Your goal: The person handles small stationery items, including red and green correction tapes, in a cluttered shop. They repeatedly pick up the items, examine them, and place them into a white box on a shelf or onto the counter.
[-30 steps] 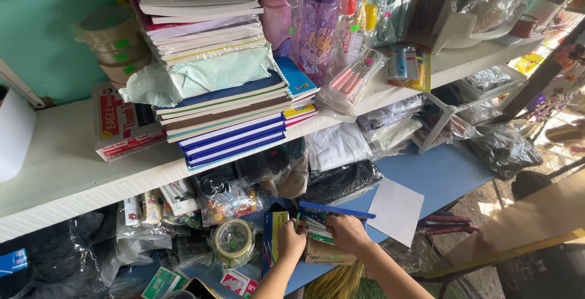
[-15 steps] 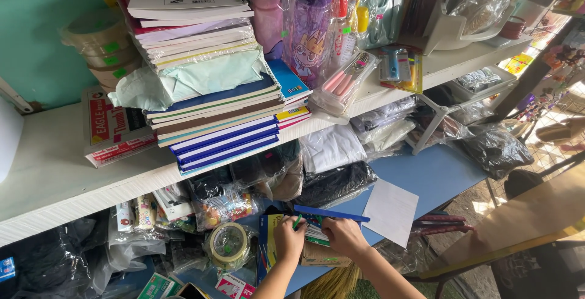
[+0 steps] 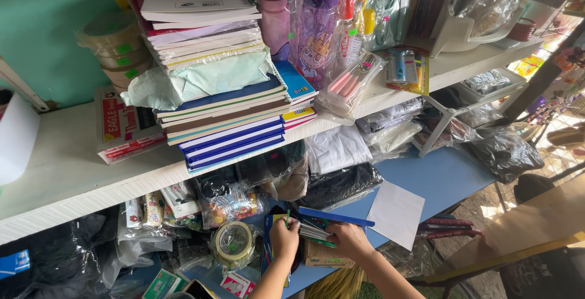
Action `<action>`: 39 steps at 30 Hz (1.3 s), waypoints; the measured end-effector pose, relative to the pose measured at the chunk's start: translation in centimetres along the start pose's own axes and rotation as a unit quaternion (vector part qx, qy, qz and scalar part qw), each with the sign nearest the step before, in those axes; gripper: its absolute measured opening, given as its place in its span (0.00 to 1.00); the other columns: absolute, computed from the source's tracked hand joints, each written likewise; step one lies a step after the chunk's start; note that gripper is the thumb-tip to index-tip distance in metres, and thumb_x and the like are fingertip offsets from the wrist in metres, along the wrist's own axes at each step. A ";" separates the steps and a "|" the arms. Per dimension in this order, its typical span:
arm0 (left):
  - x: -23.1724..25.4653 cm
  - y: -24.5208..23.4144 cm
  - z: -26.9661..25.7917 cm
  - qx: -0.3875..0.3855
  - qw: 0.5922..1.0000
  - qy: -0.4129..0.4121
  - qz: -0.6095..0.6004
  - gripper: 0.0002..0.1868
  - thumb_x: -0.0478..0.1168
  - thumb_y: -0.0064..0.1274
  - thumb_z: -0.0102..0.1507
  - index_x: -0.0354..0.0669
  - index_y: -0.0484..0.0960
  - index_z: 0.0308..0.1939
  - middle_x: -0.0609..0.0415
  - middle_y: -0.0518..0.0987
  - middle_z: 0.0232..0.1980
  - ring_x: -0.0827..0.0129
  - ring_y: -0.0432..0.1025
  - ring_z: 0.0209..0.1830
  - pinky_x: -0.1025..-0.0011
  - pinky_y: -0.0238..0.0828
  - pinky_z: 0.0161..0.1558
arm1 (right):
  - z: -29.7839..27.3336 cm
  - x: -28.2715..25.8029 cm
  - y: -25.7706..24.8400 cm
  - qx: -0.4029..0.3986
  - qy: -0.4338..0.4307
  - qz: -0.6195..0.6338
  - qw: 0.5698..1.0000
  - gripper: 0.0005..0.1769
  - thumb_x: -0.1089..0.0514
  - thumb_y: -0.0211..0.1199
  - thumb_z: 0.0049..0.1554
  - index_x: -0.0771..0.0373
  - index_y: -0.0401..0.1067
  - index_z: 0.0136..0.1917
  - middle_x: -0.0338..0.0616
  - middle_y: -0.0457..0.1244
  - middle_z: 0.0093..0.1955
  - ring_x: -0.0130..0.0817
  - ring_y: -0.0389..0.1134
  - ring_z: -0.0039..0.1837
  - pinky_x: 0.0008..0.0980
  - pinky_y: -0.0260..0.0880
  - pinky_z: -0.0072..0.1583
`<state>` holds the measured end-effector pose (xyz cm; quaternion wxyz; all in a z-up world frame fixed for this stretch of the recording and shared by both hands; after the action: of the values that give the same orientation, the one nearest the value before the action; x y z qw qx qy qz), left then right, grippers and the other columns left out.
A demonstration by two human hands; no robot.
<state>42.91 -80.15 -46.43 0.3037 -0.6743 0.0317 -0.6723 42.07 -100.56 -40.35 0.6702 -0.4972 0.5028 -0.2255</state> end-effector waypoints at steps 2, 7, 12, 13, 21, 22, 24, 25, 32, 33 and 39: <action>-3.0 -0.8 1.0 0.042 0.997 -0.029 -0.061 0.06 0.37 0.64 0.57 0.39 0.84 0.33 0.46 0.85 0.33 0.55 0.81 0.35 0.62 0.75 0.40 | -0.2 0.8 0.7 -0.008 0.016 0.008 1.000 0.12 0.57 0.69 0.53 0.57 0.80 0.52 0.46 0.71 0.45 0.47 0.73 0.46 0.44 0.73 0.50; -0.1 -7.9 1.1 0.053 0.996 -0.021 -0.061 0.06 0.37 0.63 0.58 0.39 0.84 0.35 0.49 0.85 0.31 0.61 0.80 0.31 0.65 0.75 0.37 | -1.4 -2.8 -2.7 -0.028 0.042 0.053 0.997 0.26 0.55 0.70 0.52 0.57 0.73 0.64 0.50 0.70 0.52 0.48 0.72 0.52 0.43 0.72 0.53; 4.8 -14.6 -1.1 0.022 0.997 0.017 -0.069 0.06 0.37 0.63 0.59 0.39 0.84 0.35 0.51 0.84 0.29 0.66 0.78 0.28 0.68 0.73 0.34 | -3.0 -9.5 -4.2 0.066 -0.028 0.099 0.993 0.34 0.57 0.67 0.54 0.66 0.64 0.72 0.59 0.65 0.62 0.57 0.66 0.61 0.47 0.67 0.57; 5.8 -15.9 -1.8 0.015 0.997 0.033 -0.068 0.06 0.37 0.63 0.58 0.39 0.84 0.34 0.52 0.83 0.29 0.68 0.77 0.27 0.69 0.72 0.33 | -3.5 -11.7 -4.8 0.112 -0.045 0.117 0.986 0.29 0.59 0.66 0.55 0.67 0.67 0.69 0.58 0.66 0.60 0.56 0.67 0.60 0.46 0.68 0.57; 5.7 -25.1 -5.7 -0.042 0.969 0.045 -0.241 0.07 0.34 0.62 0.63 0.34 0.81 0.41 0.56 0.77 0.33 0.77 0.67 0.30 0.74 0.65 0.33 | -4.4 -23.8 -1.1 0.153 -0.048 0.266 0.950 0.10 0.64 0.66 0.55 0.61 0.79 0.52 0.48 0.70 0.39 0.41 0.73 0.43 0.34 0.73 0.46; 6.5 -27.4 -6.5 -0.047 0.933 0.000 -0.357 0.11 0.39 0.58 0.64 0.35 0.81 0.45 0.55 0.77 0.35 0.77 0.64 0.29 0.75 0.64 0.33 | -4.5 -25.0 -0.2 0.133 -0.048 0.300 0.944 0.14 0.67 0.64 0.54 0.61 0.79 0.54 0.46 0.69 0.37 0.36 0.73 0.41 0.32 0.73 0.45; 7.0 -31.3 -7.7 -0.042 0.883 -0.041 -0.465 0.16 0.44 0.54 0.64 0.35 0.81 0.49 0.53 0.77 0.37 0.77 0.62 0.28 0.76 0.62 0.33 | -4.7 -27.8 1.0 0.106 -0.056 0.336 0.934 0.17 0.69 0.62 0.53 0.61 0.79 0.56 0.44 0.69 0.35 0.32 0.73 0.39 0.30 0.72 0.44; 5.9 -32.5 -8.5 -0.040 0.821 -0.087 -0.562 0.19 0.46 0.51 0.64 0.35 0.81 0.52 0.51 0.79 0.39 0.76 0.63 0.28 0.75 0.63 0.33 | -5.1 -29.7 1.8 0.082 -0.075 0.360 0.926 0.19 0.70 0.62 0.54 0.62 0.79 0.58 0.44 0.67 0.35 0.30 0.70 0.38 0.29 0.71 0.43; 0.4 -43.4 -13.0 0.103 0.752 -0.096 -0.644 0.13 0.38 0.47 0.69 0.36 0.74 0.55 0.45 0.80 0.49 0.64 0.76 0.44 0.63 0.73 0.45 | -7.1 -38.7 9.6 -0.002 -0.042 0.478 0.877 0.10 0.65 0.66 0.57 0.71 0.81 0.51 0.41 0.69 0.35 0.26 0.72 0.33 0.26 0.69 0.36; 1.0 -45.0 -13.7 0.109 0.753 -0.094 -0.642 0.13 0.38 0.47 0.69 0.36 0.74 0.55 0.45 0.80 0.49 0.64 0.76 0.44 0.63 0.73 0.45 | -7.5 -40.6 9.8 -0.007 -0.046 0.480 0.876 0.10 0.65 0.66 0.57 0.71 0.81 0.51 0.41 0.69 0.35 0.26 0.72 0.33 0.26 0.69 0.36; 2.2 -54.3 -17.2 0.185 0.794 -0.037 -0.578 0.11 0.35 0.41 0.67 0.39 0.71 0.53 0.38 0.82 0.53 0.52 0.80 0.53 0.53 0.77 0.57 | -9.4 -47.6 12.5 -0.066 0.066 0.499 0.862 0.13 0.62 0.69 0.56 0.65 0.82 0.54 0.43 0.72 0.33 0.27 0.73 0.33 0.28 0.70 0.35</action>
<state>7.34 -43.28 -21.40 -0.0217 -0.5222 -0.5007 -0.6900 12.46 -61.48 -30.11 0.6239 -0.2072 0.7403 0.1407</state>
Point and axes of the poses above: each hand's wrist, its own z-axis towards the middle knuckle, its own y-axis out of the palm, x = y × z, the point moved 9 cm from there along z, towards the middle knuckle
